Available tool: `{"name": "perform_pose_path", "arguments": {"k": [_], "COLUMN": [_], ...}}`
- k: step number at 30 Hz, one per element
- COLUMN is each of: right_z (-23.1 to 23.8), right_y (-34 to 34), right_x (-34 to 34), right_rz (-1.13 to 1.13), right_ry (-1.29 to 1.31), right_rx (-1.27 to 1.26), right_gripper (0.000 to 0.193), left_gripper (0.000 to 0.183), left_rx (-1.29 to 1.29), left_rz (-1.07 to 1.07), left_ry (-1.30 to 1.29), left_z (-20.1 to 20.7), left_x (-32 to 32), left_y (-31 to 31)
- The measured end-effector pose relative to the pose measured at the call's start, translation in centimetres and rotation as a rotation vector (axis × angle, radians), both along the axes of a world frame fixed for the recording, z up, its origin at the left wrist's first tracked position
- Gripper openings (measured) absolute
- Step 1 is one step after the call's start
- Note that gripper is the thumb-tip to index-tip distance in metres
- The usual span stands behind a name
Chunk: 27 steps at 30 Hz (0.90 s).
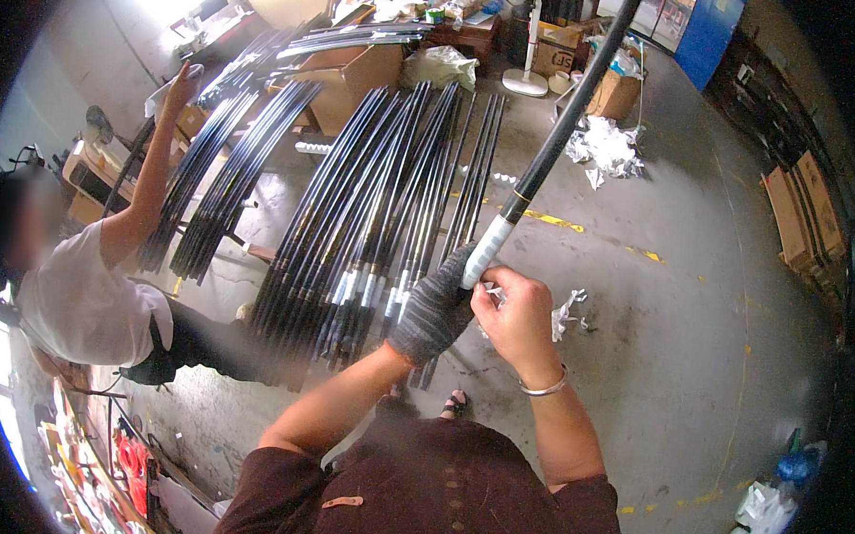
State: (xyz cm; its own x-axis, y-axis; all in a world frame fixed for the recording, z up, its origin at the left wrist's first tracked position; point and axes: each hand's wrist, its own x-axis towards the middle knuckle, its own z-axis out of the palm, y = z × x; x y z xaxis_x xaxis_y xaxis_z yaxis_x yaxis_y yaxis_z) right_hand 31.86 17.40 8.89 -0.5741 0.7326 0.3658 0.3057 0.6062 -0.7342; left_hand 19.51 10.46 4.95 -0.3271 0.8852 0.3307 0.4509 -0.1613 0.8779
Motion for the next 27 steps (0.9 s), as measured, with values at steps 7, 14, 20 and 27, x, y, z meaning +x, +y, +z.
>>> {"name": "perform_pose_path", "arguments": {"k": [7, 14, 20, 27], "right_z": [1.2, 0.6, 0.2, -1.8], "right_y": [-0.5, 0.8, 0.5, 1.0], "right_x": [-0.2, 1.8, 0.5, 0.4], "right_rz": [0.043, 0.15, 0.192, 0.262], "right_ry": [0.034, 0.233, 0.158, -0.032], "right_rx": [0.193, -0.309, -0.286, -0.274], "right_gripper": [0.01, 0.013, 0.024, 0.018], "left_gripper": [0.057, 0.066, 0.06, 0.03], "left_rx": [0.119, -0.253, -0.085, -0.515], "left_rz": [-0.163, -0.464, -0.469, -0.528], "left_ry": [-0.555, -0.882, -0.811, -0.191], "left_z": [-1.5, 1.9, -0.2, -0.9], "left_x": [0.2, -1.7, -1.5, -5.6], "left_y": [-0.1, 0.1, 0.2, -3.5]}}
